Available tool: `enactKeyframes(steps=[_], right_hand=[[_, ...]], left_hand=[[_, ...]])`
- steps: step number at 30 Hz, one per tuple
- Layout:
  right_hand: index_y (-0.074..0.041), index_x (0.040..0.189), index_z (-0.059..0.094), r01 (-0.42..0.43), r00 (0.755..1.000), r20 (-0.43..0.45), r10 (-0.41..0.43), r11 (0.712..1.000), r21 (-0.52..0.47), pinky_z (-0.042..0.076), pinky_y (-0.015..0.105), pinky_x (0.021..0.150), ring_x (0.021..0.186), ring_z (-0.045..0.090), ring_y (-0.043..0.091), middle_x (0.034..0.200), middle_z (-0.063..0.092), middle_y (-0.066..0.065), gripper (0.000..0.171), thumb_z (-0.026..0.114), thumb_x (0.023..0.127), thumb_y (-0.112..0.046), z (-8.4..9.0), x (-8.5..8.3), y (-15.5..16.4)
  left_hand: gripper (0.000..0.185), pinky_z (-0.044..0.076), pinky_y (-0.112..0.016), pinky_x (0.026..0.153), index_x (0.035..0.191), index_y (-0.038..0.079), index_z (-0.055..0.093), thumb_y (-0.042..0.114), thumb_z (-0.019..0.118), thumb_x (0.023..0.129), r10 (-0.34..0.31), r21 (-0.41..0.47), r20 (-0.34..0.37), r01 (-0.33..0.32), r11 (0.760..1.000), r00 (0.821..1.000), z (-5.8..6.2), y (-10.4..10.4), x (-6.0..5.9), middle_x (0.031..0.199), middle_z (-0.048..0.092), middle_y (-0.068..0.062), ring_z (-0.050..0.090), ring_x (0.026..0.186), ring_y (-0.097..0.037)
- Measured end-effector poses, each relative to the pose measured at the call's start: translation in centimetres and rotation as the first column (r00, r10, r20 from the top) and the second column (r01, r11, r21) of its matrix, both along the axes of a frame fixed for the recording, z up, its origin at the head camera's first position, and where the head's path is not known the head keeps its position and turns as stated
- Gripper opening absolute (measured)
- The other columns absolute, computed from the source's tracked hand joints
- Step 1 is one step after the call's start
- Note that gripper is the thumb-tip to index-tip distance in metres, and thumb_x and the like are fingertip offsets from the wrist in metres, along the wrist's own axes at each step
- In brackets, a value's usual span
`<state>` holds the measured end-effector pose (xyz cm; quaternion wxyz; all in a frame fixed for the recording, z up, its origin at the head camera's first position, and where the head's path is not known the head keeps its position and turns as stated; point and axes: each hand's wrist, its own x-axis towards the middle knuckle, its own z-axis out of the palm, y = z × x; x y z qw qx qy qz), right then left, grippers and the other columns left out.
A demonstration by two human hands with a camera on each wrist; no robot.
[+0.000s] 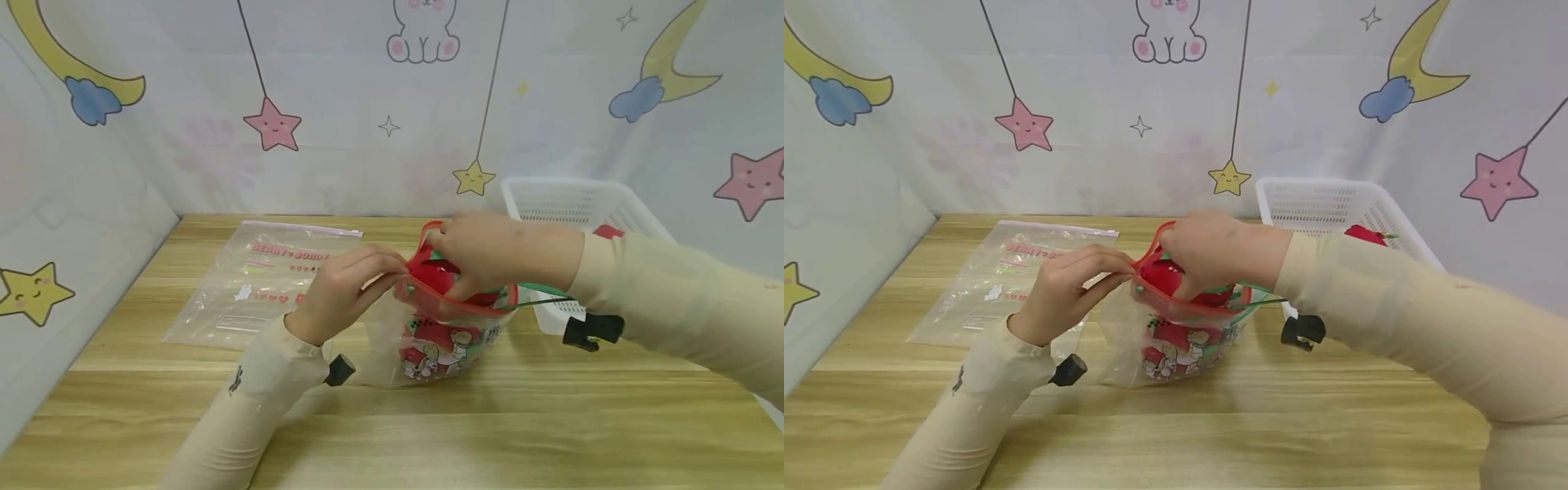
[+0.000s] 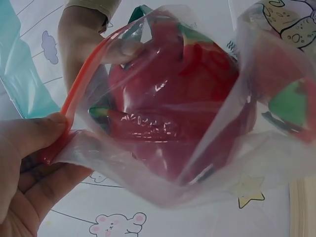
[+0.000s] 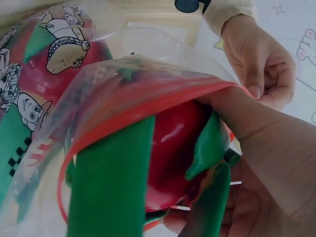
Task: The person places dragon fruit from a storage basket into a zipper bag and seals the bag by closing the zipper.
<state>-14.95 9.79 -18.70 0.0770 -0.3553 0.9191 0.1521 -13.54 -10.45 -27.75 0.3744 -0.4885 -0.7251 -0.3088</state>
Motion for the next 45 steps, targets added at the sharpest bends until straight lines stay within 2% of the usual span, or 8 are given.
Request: enactKeyframes(steps=[7, 16, 20, 27, 35, 41, 45], right_hand=[[-0.005, 0.128, 0.050, -0.058, 0.997, 0.039, 0.060, 0.997, -0.044, 0.052, 0.035, 0.086, 0.095, 0.055, 0.022, 0.108, 0.061, 0.007, 0.065, 0.069, 0.083, -0.047, -0.1, -0.5, 0.5], [-0.005, 0.143, 0.043, -0.014, 0.990, 0.140, 0.033, 0.991, -0.131, 0.053, 0.037, 0.091, 0.107, 0.054, 0.021, 0.125, 0.058, 0.009, 0.072, 0.068, 0.087, -0.042, 0.4, -1.1, 1.7], [-0.005, 0.142, 0.044, -0.004, 0.984, 0.174, 0.037, 0.983, -0.184, 0.052, 0.037, 0.089, 0.107, 0.053, 0.021, 0.126, 0.057, 0.009, 0.070, 0.067, 0.088, -0.043, 0.5, -1.4, 2.5], [-0.007, 0.138, 0.050, -0.034, 0.981, 0.175, 0.083, 0.963, -0.266, 0.048, 0.043, 0.099, 0.114, 0.057, 0.022, 0.129, 0.058, 0.007, 0.066, 0.063, 0.089, -0.049, 0.9, -2.1, 3.9], [-0.011, 0.130, 0.058, -0.053, 0.980, 0.163, 0.115, 0.940, -0.338, 0.047, 0.047, 0.100, 0.120, 0.054, 0.027, 0.130, 0.059, 0.007, 0.056, 0.063, 0.089, -0.049, 0.8, -2.3, 5.1], [-0.013, 0.129, 0.059, -0.030, 0.978, 0.177, 0.112, 0.911, -0.411, 0.053, 0.041, 0.088, 0.102, 0.062, 0.020, 0.124, 0.062, 0.004, 0.048, 0.062, 0.092, -0.042, 0.8, -2.5, 6.1], [-0.013, 0.130, 0.058, -0.003, 0.977, 0.191, 0.101, 0.890, -0.457, 0.056, 0.039, 0.086, 0.101, 0.065, 0.019, 0.125, 0.063, 0.004, 0.044, 0.059, 0.095, -0.038, 0.8, -2.7, 7.0]], left_hand=[[0.014, 0.058, -0.028, 0.071, 0.089, 0.002, 0.066, -0.001, 0.075, 0.078, 0.029, -0.002, 0.027, -0.029, 1.000, 0.999, 0.0, -0.1, -0.1, 0.085, 0.069, -0.008, 0.067, 0.079, -0.017], [0.014, 0.057, -0.027, 0.069, 0.090, 0.001, 0.065, 0.000, 0.074, 0.079, 0.039, -0.010, 0.059, -0.039, 0.999, 0.997, 0.2, -0.1, -0.3, 0.085, 0.069, -0.008, 0.065, 0.077, -0.016], [0.014, 0.057, -0.027, 0.069, 0.090, 0.001, 0.065, 0.000, 0.074, 0.079, 0.046, -0.012, 0.070, -0.045, 0.999, 0.996, 0.3, 0.0, -0.4, 0.086, 0.069, -0.008, 0.065, 0.078, -0.016], [0.014, 0.056, -0.027, 0.069, 0.090, 0.001, 0.065, 0.000, 0.074, 0.079, 0.049, -0.008, 0.077, -0.049, 0.999, 0.996, 0.3, 0.2, -0.8, 0.085, 0.068, -0.008, 0.064, 0.078, -0.016], [0.013, 0.055, -0.026, 0.069, 0.089, 0.002, 0.065, -0.001, 0.073, 0.080, 0.056, -0.007, 0.064, -0.056, 0.998, 0.996, 0.3, 0.2, -0.9, 0.085, 0.068, -0.007, 0.063, 0.077, -0.015], [0.014, 0.056, -0.026, 0.069, 0.090, 0.002, 0.066, -0.001, 0.074, 0.079, 0.063, -0.018, 0.069, -0.062, 0.998, 0.996, 0.2, 0.1, -1.0, 0.085, 0.069, -0.008, 0.064, 0.077, -0.015], [0.013, 0.056, -0.026, 0.070, 0.090, 0.002, 0.066, 0.000, 0.074, 0.079, 0.067, -0.029, 0.067, -0.065, 0.997, 0.996, 0.2, 0.1, -1.0, 0.085, 0.068, -0.008, 0.064, 0.077, -0.015]])
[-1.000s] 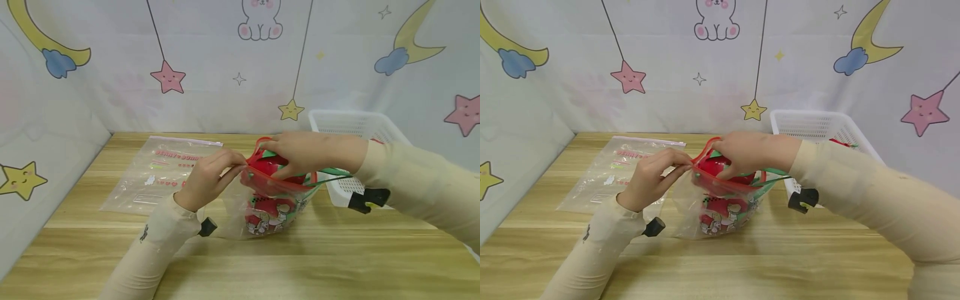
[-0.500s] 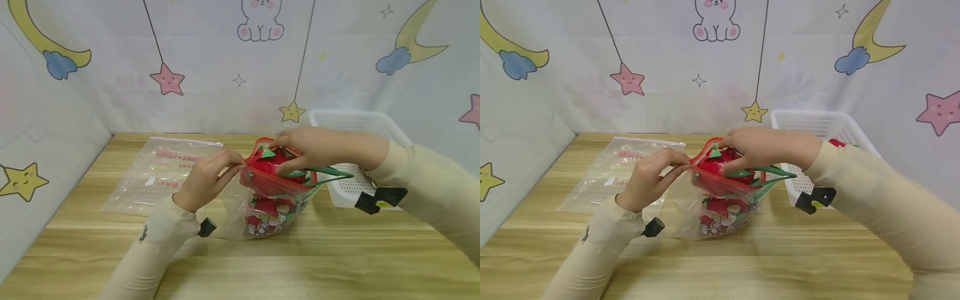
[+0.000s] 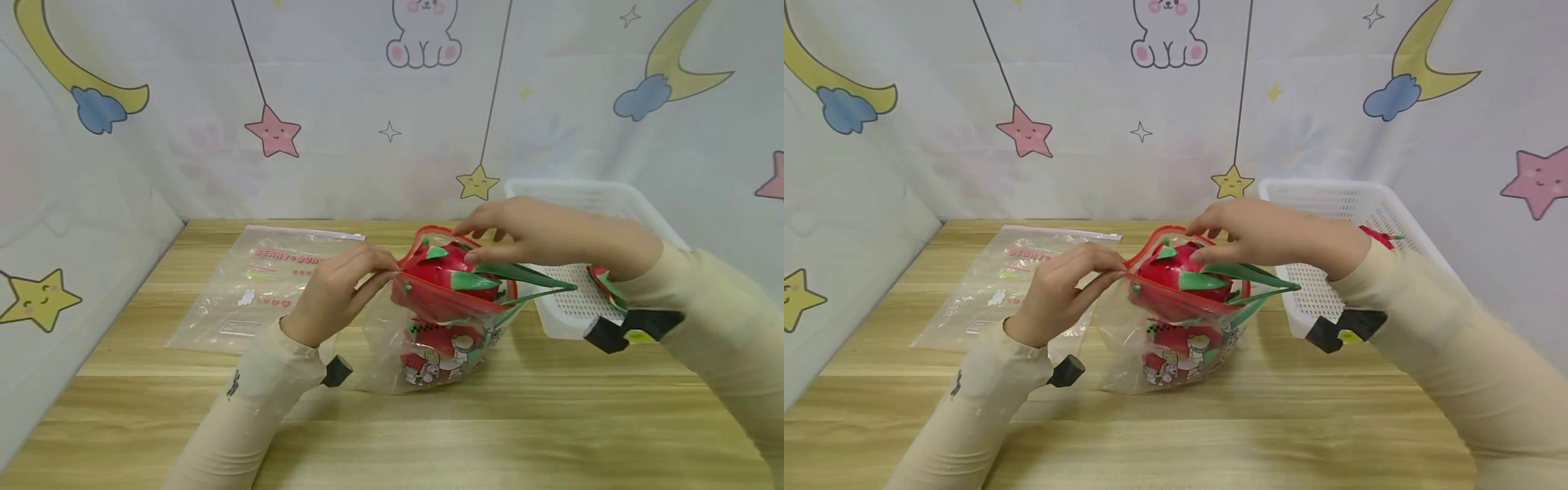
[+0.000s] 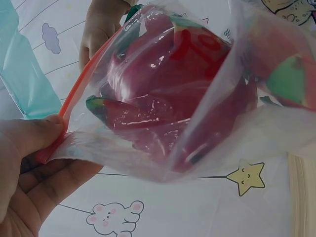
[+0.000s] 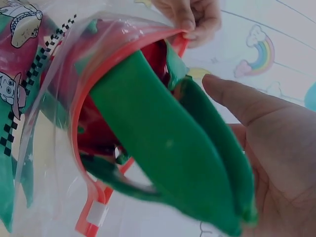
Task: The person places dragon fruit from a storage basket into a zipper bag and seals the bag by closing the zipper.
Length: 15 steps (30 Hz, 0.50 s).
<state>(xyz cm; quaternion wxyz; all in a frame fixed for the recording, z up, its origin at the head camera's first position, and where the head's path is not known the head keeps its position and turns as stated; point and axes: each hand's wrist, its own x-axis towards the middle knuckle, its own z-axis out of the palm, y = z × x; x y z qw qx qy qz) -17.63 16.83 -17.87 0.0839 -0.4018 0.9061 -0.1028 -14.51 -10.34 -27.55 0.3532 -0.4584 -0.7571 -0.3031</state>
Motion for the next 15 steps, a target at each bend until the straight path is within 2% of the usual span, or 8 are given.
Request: enactKeyframes(steps=[7, 15], right_hand=[[-0.015, 0.126, 0.062, 0.043, 0.997, -0.069, -0.047, 0.997, -0.066, 0.053, 0.035, 0.080, 0.095, 0.064, 0.014, 0.120, 0.066, 0.001, 0.033, 0.060, 0.096, -0.026, -0.2, -0.3, 1.6], [-0.019, 0.125, 0.063, 0.111, 0.989, -0.084, -0.123, 0.985, -0.133, 0.051, 0.034, 0.078, 0.098, 0.062, 0.014, 0.119, 0.066, -0.002, 0.032, 0.062, 0.094, -0.027, -0.9, -0.7, 3.2]], left_hand=[[0.015, 0.055, -0.026, 0.068, 0.089, 0.002, 0.065, 0.000, 0.075, 0.078, -0.012, 0.004, -0.021, 0.012, 1.000, 1.000, 0.0, 0.1, 0.0, 0.085, 0.068, -0.007, 0.064, 0.078, -0.015], [0.015, 0.056, -0.027, 0.069, 0.089, 0.001, 0.065, -0.001, 0.075, 0.078, -0.008, 0.001, -0.016, 0.008, 1.000, 1.000, 0.1, 0.0, -0.1, 0.086, 0.069, -0.008, 0.064, 0.078, -0.016]])
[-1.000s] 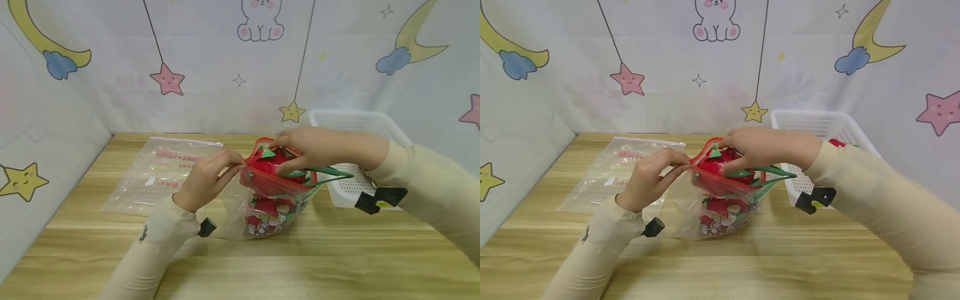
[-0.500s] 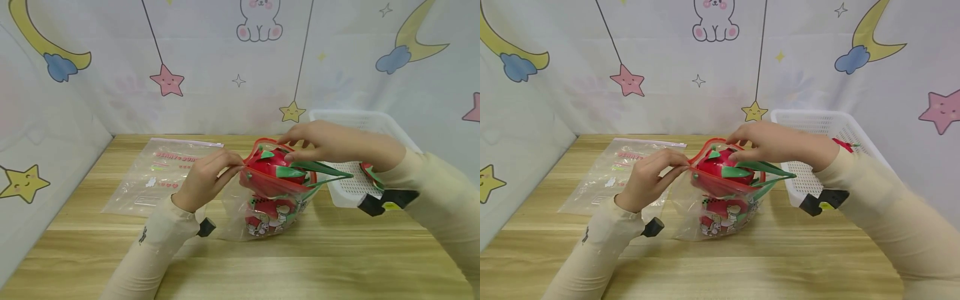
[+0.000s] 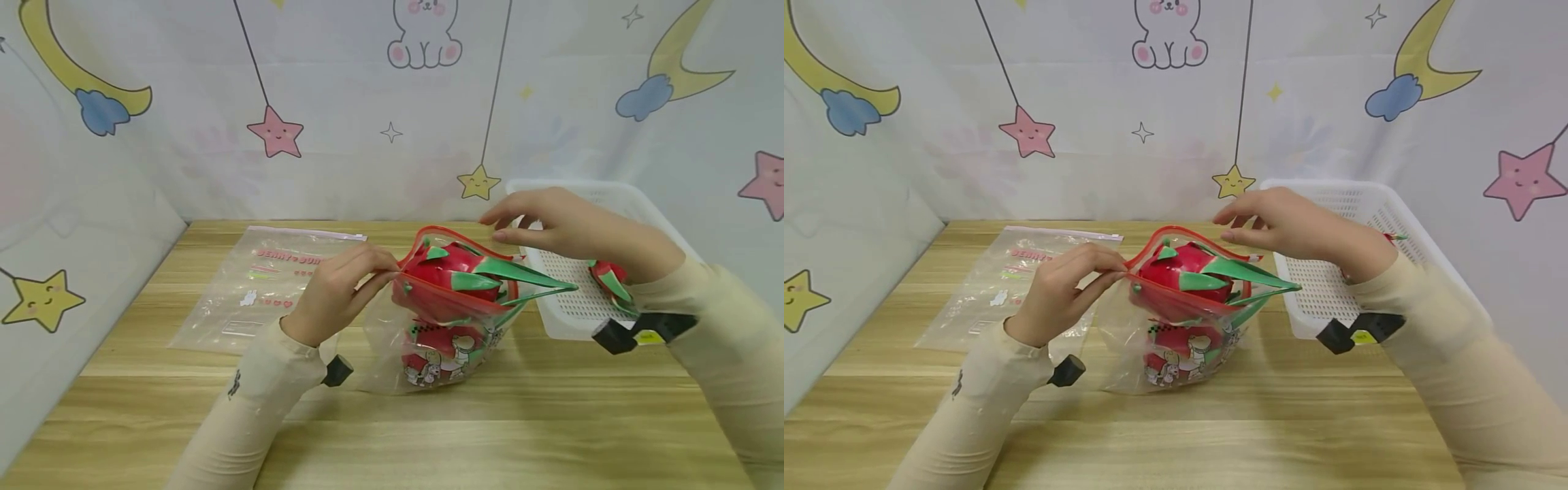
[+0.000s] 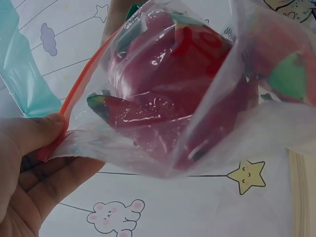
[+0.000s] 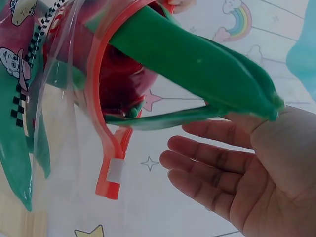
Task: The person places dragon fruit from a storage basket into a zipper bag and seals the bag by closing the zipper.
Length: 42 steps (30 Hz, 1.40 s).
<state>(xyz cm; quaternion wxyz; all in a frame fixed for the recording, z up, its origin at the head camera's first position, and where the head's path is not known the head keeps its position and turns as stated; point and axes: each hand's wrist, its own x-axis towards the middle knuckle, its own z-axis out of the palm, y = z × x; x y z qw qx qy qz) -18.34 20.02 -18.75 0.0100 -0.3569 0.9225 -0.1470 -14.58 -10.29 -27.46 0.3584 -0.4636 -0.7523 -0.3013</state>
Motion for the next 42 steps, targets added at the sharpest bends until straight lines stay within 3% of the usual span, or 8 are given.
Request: enactKeyframes(steps=[8, 15, 21, 27, 32, 35, 38, 42], right_hand=[[-0.020, 0.123, 0.065, 0.033, 0.998, -0.042, -0.036, 0.997, -0.070, 0.052, 0.034, 0.080, 0.101, 0.063, 0.015, 0.120, 0.067, -0.003, 0.028, 0.060, 0.095, -0.022, -0.9, -0.4, 1.3], [-0.017, 0.118, 0.068, 0.040, 0.991, -0.125, -0.055, 0.992, -0.117, 0.052, 0.024, 0.085, 0.102, 0.064, 0.013, 0.116, 0.069, -0.004, 0.025, 0.063, 0.093, -0.017, -2.3, -0.7, 2.8], [-0.014, 0.115, 0.069, 0.033, 0.994, -0.094, -0.048, 0.988, -0.153, 0.052, 0.019, 0.077, 0.092, 0.064, 0.008, 0.107, 0.072, 0.000, 0.025, 0.067, 0.090, -0.014, -4.6, -0.9, 4.0], [-0.012, 0.117, 0.068, 0.016, 0.995, -0.094, -0.035, 0.980, -0.199, 0.052, 0.018, 0.076, 0.091, 0.061, 0.000, 0.105, 0.072, -0.001, 0.028, 0.068, 0.088, -0.012, -6.4, -0.7, 4.4], [-0.009, 0.118, 0.068, -0.011, 0.995, -0.102, -0.021, 0.954, -0.301, 0.050, 0.018, 0.072, 0.087, 0.055, -0.004, 0.102, 0.071, 0.000, 0.030, 0.069, 0.087, -0.009, -7.9, -0.6, 4.1], [-0.008, 0.114, 0.068, -0.032, 0.988, -0.150, -0.024, 0.932, -0.360, 0.050, 0.020, 0.068, 0.083, 0.055, -0.004, 0.098, 0.071, 0.002, 0.028, 0.070, 0.086, -0.007, -8.8, -0.6, 3.7], [-0.007, 0.109, 0.069, -0.036, 0.975, -0.215, -0.054, 0.918, -0.394, 0.050, 0.020, 0.069, 0.081, 0.055, -0.005, 0.096, 0.071, 0.004, 0.025, 0.071, 0.084, -0.004, -9.5, -0.5, 3.3], [-0.007, 0.105, 0.070, -0.026, 0.953, -0.285, -0.108, 0.903, -0.430, 0.046, 0.011, 0.072, 0.080, 0.053, -0.006, 0.096, 0.071, 0.005, 0.024, 0.071, 0.082, 0.000, -9.9, -0.1, 3.2]], left_hand=[[0.016, 0.056, -0.027, 0.068, 0.090, 0.001, 0.066, 0.000, 0.076, 0.077, 0.002, -0.005, 0.005, -0.002, 1.000, 1.000, 0.1, -0.3, -0.2, 0.085, 0.069, -0.008, 0.064, 0.077, -0.016], [0.017, 0.055, -0.026, 0.066, 0.089, 0.002, 0.066, 0.000, 0.076, 0.077, 0.001, -0.005, -0.009, -0.001, 1.000, 1.000, 0.3, -0.4, -0.5, 0.085, 0.068, -0.007, 0.063, 0.076, -0.015], [0.017, 0.054, -0.025, 0.066, 0.088, 0.002, 0.066, -0.001, 0.076, 0.076, -0.001, -0.003, -0.018, 0.001, 1.000, 1.000, 0.3, -0.5, -0.5, 0.084, 0.068, -0.007, 0.063, 0.075, -0.015], [0.017, 0.054, -0.026, 0.065, 0.088, 0.002, 0.066, 0.000, 0.077, 0.075, 0.004, -0.005, -0.023, -0.004, 1.000, 1.000, 0.4, -0.6, -0.5, 0.083, 0.068, -0.007, 0.063, 0.075, -0.015], [0.018, 0.054, -0.025, 0.065, 0.088, 0.002, 0.065, -0.001, 0.077, 0.075, -0.001, -0.016, -0.025, 0.000, 1.000, 1.000, 0.5, -0.7, -0.5, 0.084, 0.068, -0.007, 0.063, 0.075, -0.015], [0.018, 0.055, -0.026, 0.066, 0.088, 0.002, 0.066, -0.001, 0.077, 0.074, 0.000, -0.018, -0.023, 0.000, 1.000, 1.000, 0.5, -0.7, -0.5, 0.084, 0.068, -0.008, 0.064, 0.076, -0.016], [0.019, 0.056, -0.026, 0.067, 0.088, 0.002, 0.066, -0.001, 0.078, 0.073, 0.008, -0.013, -0.024, -0.008, 1.000, 1.000, 0.5, -0.8, -0.5, 0.083, 0.069, -0.007, 0.065, 0.076, -0.016], [0.019, 0.056, -0.026, 0.068, 0.087, 0.002, 0.067, -0.001, 0.079, 0.072, 0.021, -0.013, -0.024, -0.021, 1.000, 0.999, 0.4, -0.9, -0.6, 0.082, 0.069, -0.007, 0.065, 0.076, -0.015]])
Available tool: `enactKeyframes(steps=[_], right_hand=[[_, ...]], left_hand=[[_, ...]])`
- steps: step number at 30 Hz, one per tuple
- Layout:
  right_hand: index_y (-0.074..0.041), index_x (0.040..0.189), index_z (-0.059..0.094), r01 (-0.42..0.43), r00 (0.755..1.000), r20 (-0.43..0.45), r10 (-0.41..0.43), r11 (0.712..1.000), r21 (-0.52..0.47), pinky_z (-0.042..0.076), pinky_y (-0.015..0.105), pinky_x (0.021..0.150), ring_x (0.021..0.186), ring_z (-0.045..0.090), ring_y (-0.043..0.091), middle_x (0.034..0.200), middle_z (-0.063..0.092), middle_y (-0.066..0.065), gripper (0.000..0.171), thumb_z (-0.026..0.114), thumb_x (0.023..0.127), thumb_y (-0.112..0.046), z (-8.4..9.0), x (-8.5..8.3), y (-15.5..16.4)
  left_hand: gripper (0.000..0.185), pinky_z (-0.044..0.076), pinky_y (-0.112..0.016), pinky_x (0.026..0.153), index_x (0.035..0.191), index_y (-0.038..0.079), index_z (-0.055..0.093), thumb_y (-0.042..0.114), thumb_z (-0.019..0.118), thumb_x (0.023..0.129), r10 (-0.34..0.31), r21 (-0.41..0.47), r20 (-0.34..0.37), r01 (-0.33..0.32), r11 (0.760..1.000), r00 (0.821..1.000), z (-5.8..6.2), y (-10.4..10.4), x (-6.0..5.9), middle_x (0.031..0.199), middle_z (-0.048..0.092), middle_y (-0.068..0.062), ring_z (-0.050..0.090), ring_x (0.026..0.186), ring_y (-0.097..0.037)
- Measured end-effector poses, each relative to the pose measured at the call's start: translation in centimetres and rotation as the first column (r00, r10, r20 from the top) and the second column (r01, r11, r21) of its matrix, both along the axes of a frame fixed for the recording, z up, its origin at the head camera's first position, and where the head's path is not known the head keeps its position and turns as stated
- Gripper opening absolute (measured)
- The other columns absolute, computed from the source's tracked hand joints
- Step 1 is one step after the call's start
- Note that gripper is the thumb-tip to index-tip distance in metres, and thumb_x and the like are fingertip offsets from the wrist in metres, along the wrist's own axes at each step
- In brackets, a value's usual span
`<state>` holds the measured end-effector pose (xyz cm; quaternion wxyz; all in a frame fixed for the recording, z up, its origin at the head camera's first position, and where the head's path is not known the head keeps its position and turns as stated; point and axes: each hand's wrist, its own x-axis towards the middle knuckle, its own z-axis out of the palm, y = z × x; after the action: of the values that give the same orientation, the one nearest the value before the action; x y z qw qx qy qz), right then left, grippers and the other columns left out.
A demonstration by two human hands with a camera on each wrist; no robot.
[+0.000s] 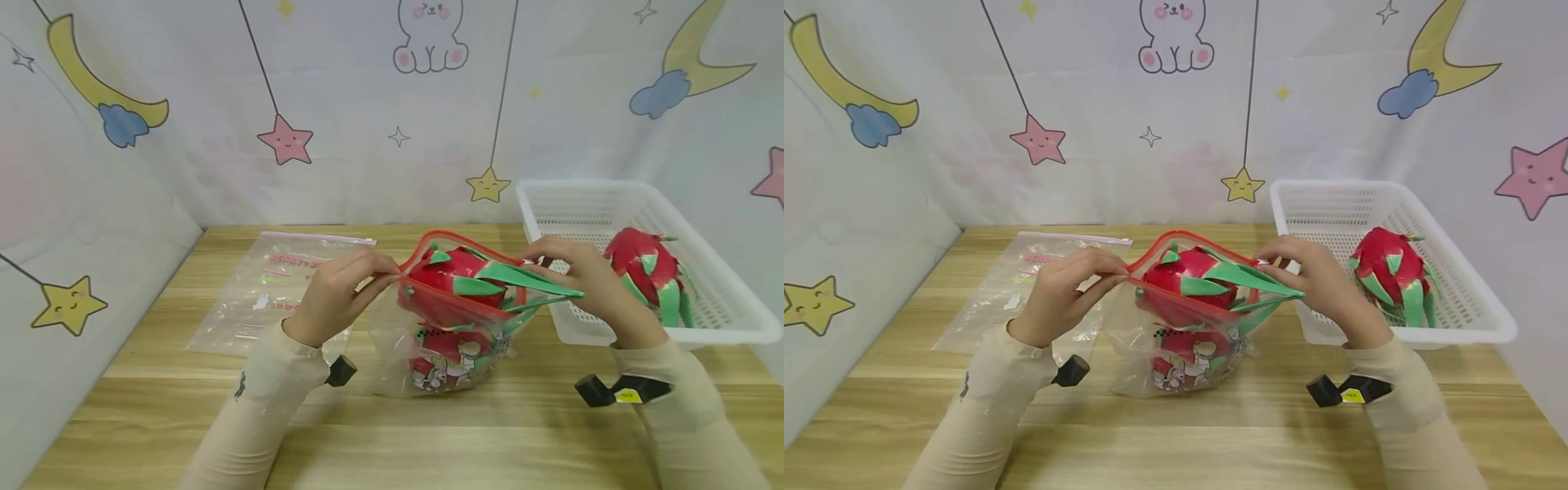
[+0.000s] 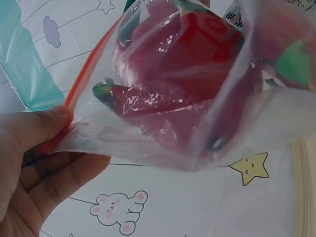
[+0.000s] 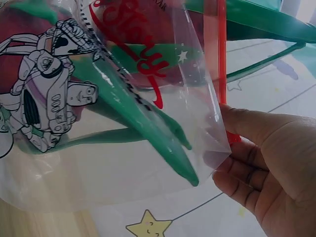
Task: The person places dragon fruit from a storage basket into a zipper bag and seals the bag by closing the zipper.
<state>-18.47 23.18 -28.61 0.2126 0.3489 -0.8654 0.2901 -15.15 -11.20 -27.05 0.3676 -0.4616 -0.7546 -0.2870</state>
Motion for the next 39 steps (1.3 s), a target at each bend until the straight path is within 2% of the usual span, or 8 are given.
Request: enactKeyframes(steps=[6, 12, 17, 19, 23, 26, 30, 39], right_hand=[[-0.009, 0.096, 0.071, 0.000, 0.996, -0.094, -0.005, 0.999, -0.044, 0.043, 0.006, 0.072, 0.081, 0.051, -0.008, 0.091, 0.069, 0.002, 0.024, 0.076, 0.075, 0.002, 0.6, 0.7, 0.3], [-0.010, 0.093, 0.072, -0.051, 0.990, -0.134, 0.039, 0.995, -0.088, 0.042, 0.008, 0.071, 0.079, 0.052, -0.007, 0.086, 0.067, -0.004, 0.014, 0.073, 0.081, -0.002, 1.9, 1.1, 0.5], [-0.008, 0.093, 0.072, -0.073, 0.986, -0.156, 0.057, 0.992, -0.102, 0.042, 0.007, 0.072, 0.079, 0.053, -0.008, 0.084, 0.067, -0.007, 0.009, 0.073, 0.084, -0.007, 2.7, 1.3, 0.4], [-0.006, 0.093, 0.072, -0.082, 0.984, -0.169, 0.063, 0.991, -0.108, 0.042, 0.006, 0.072, 0.079, 0.054, -0.010, 0.084, 0.066, -0.009, 0.008, 0.072, 0.085, -0.009, 3.0, 1.4, 0.3], [-0.005, 0.094, 0.072, -0.056, 0.982, -0.186, 0.035, 0.992, -0.111, 0.041, 0.007, 0.072, 0.080, 0.054, -0.012, 0.086, 0.066, -0.013, 0.011, 0.070, 0.087, -0.013, 3.9, 1.8, 0.0], [-0.006, 0.094, 0.073, -0.004, 0.977, -0.211, -0.021, 0.993, -0.120, 0.039, 0.009, 0.071, 0.081, 0.051, -0.013, 0.091, 0.064, -0.022, 0.013, 0.069, 0.088, -0.017, 4.5, 2.0, 0.1], [-0.006, 0.093, 0.073, 0.012, 0.970, -0.240, -0.045, 0.990, -0.139, 0.036, 0.011, 0.069, 0.080, 0.048, -0.011, 0.097, 0.056, -0.035, 0.014, 0.068, 0.089, -0.019, 4.9, 2.0, 0.3], [-0.003, 0.090, 0.072, -0.055, 0.971, -0.240, 0.011, 0.982, -0.179, 0.031, 0.014, 0.061, 0.075, 0.046, -0.005, 0.090, 0.063, -0.024, 0.028, 0.066, 0.090, -0.031, 5.0, 2.3, 0.5]], left_hand=[[0.021, 0.057, -0.027, 0.069, 0.088, 0.002, 0.067, -0.002, 0.079, 0.072, -0.012, 0.004, -0.007, 0.012, 1.000, 1.000, 0.0, 0.0, 0.0, 0.083, 0.069, -0.008, 0.066, 0.077, -0.016], [0.021, 0.058, -0.030, 0.074, 0.088, 0.002, 0.067, -0.004, 0.078, 0.071, -0.030, 0.046, -0.031, 0.032, 0.998, 0.999, 0.5, -0.3, 0.4, 0.084, 0.069, -0.009, 0.067, 0.079, -0.018], [0.009, 0.057, -0.029, 0.075, 0.087, 0.002, 0.067, 0.008, 0.072, 0.084, -0.040, 0.072, -0.063, 0.044, 0.996, 0.997, 0.8, -0.4, 0.8, 0.084, 0.069, -0.009, 0.067, 0.079, -0.019], [0.014, 0.057, -0.028, 0.074, 0.086, 0.002, 0.067, 0.015, 0.067, 0.089, -0.041, 0.086, -0.080, 0.048, 0.995, 0.996, 0.9, -0.5, 0.9, 0.084, 0.069, -0.009, 0.067, 0.079, -0.019], [0.024, 0.057, -0.028, 0.072, 0.085, 0.001, 0.067, 0.022, 0.060, 0.095, -0.024, 0.130, -0.122, 0.040, 0.991, 0.992, 1.4, -0.6, 1.4, 0.083, 0.070, -0.010, 0.068, 0.079, -0.021], [0.025, 0.054, -0.025, 0.067, 0.084, 0.000, 0.067, 0.021, 0.059, 0.095, -0.014, 0.187, -0.136, 0.040, 0.982, 0.991, 1.7, -0.8, 1.6, 0.082, 0.070, -0.012, 0.067, 0.077, -0.022], [0.026, 0.048, -0.021, 0.061, 0.084, -0.001, 0.068, 0.020, 0.060, 0.095, -0.021, 0.237, -0.133, 0.052, 0.970, 0.991, 2.0, -1.0, 1.8, 0.083, 0.070, -0.014, 0.067, 0.076, -0.021], [0.021, 0.047, -0.022, 0.062, 0.082, -0.001, 0.067, 0.016, 0.061, 0.094, -0.034, 0.282, -0.111, 0.064, 0.957, 0.993, 2.1, -1.0, 2.3, 0.079, 0.069, -0.014, 0.065, 0.072, -0.022]])
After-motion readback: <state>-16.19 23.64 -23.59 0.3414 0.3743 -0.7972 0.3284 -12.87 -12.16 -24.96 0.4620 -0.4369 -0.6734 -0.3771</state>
